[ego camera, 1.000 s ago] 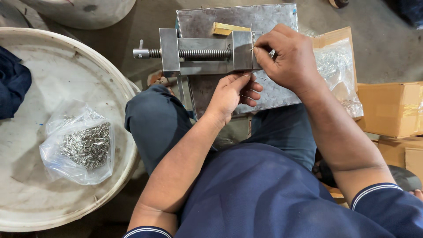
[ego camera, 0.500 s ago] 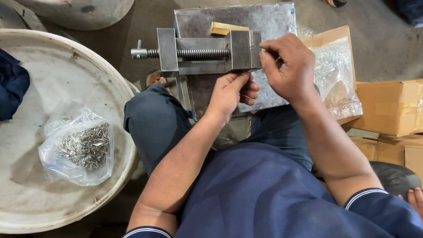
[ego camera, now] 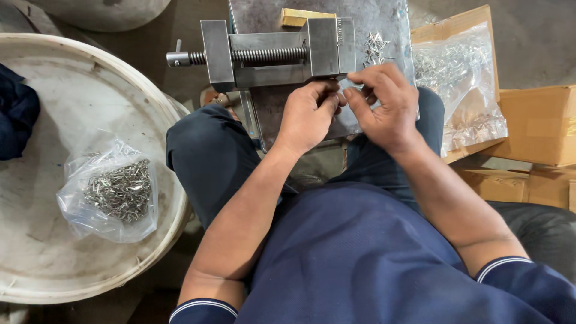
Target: The person sits on the floor and uses a bench vise to assemble small metal fasteners. They place a fastener into the vise jaws, tighten the screw to secure it, and then manipulate it with their hands before removing it and placing it on the workbench. This process is repeated for multiple fasteners.
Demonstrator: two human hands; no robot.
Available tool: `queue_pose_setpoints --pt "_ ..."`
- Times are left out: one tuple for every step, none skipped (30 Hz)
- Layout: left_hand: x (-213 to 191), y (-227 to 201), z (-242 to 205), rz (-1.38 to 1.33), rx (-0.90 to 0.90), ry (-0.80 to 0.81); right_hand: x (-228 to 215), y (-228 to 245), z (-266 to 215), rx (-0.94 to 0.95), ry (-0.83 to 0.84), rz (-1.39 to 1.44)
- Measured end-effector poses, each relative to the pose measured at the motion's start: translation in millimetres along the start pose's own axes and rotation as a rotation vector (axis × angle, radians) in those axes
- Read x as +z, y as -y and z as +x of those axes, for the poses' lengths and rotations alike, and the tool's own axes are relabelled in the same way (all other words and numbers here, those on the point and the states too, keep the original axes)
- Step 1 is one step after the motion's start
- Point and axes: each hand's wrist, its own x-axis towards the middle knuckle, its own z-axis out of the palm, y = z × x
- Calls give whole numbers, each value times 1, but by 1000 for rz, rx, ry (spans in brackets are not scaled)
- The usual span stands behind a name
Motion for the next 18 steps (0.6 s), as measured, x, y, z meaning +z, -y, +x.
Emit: queue_pose_setpoints --pt "0 -4 -1 16 53 -2 -3 2 6 -35 11 -48" --pt "0 -7 -2 28 65 -3 -6 3 12 -70 21 -96" --pt "-1 -11 -5 40 77 -5 -9 5 17 -105 33 -145" --pt "-2 -15 -7 51 89 -7 -11 6 21 -123 53 -184" --pt "-3 -18 -8 153 116 -21 -14 7 26 -144 74 -223" --pt "-4 -21 -10 255 144 -34 -15 7 31 -164 94 -261" --pt "-6 -24 -11 356 168 -50 -17 7 34 -180 107 -252" --pt "-6 -26 -11 429 237 -59 -18 7 37 -196 120 -242" --pt "-7 -28 -11 502 306 -66 -19 6 39 -210 133 -232" --pt "-8 -29 -11 575 374 -73 -20 5 41 -213 150 -213" --pt "-8 -30 -12 570 403 -86 -21 3 41 -214 166 -195" --pt "-8 -30 -13 564 433 -98 -22 2 41 -215 183 -176" --pt "-8 -31 -13 558 463 -109 -23 0 41 -186 186 -152" --pt "-7 -31 -13 545 470 -116 -23 -1 40 -157 190 -127" --pt "-7 -32 -14 532 480 -123 -23 -3 40 -129 191 -102" --pt "-6 -33 -15 519 489 -130 -22 -3 38 -112 183 -80" --pt "-6 -34 -15 504 496 -135 -21 -3 37 -96 175 -56" --pt "-7 -34 -15 488 503 -140 -20 -4 37 -81 167 -31"
